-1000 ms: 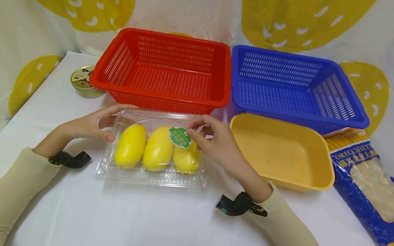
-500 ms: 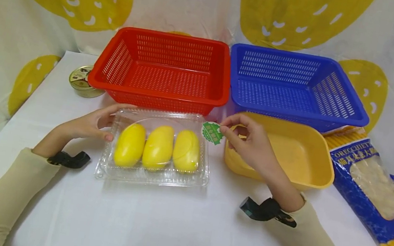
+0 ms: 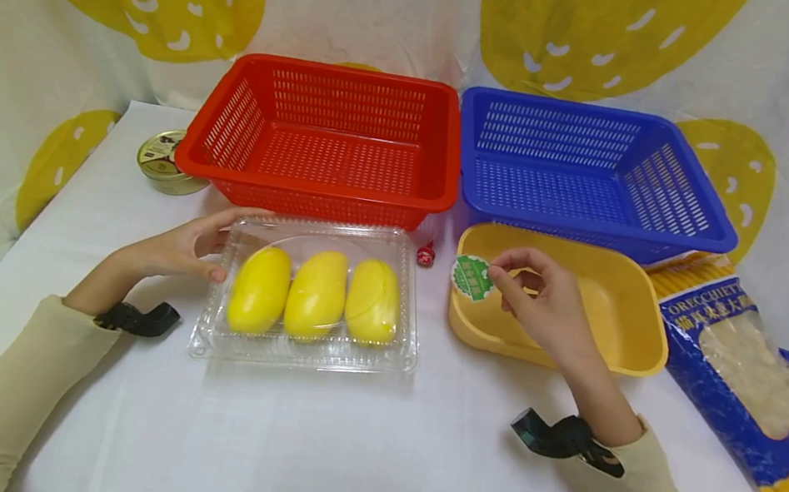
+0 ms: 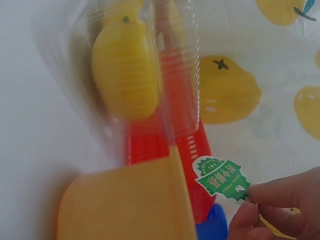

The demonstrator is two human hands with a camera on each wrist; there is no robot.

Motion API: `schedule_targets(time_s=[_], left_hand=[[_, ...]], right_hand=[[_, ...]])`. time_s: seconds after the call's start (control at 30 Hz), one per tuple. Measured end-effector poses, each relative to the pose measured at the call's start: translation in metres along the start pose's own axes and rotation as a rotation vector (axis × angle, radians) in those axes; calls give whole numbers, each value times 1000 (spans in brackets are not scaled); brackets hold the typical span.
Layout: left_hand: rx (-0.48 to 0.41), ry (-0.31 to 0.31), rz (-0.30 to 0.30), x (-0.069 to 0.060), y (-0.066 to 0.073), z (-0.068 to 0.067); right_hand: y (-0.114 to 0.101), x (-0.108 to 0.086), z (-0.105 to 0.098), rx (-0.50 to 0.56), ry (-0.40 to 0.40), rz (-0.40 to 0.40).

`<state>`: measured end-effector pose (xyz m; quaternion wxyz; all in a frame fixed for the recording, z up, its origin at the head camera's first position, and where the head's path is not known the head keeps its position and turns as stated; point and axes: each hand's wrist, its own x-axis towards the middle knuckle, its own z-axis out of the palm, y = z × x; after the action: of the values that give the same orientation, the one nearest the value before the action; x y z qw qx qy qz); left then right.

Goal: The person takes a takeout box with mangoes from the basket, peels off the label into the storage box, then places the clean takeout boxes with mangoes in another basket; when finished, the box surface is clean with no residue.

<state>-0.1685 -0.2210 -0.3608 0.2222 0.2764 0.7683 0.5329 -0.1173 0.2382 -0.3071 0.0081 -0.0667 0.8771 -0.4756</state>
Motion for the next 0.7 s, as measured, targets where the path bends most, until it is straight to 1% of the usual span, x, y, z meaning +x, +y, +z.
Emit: schedule_targets(time_s=[0.17,0.3,0.4,0.57,0.7], left_hand=[[4,4,-3,0,-1,-1],[3,2,-5,0,-2,0],[3,2,-3,0,-1,1],[3,0,-1,1,0,2],[5,3,-4,1,1,2]], right_hand=[[11,1,-7,-41,8,53],[24,5,-14,-48,-10,101],[33,8,-19,-45,-26,96],[45,9,-27,-62,-51,57],[54,11,-35,-79,-72,74]])
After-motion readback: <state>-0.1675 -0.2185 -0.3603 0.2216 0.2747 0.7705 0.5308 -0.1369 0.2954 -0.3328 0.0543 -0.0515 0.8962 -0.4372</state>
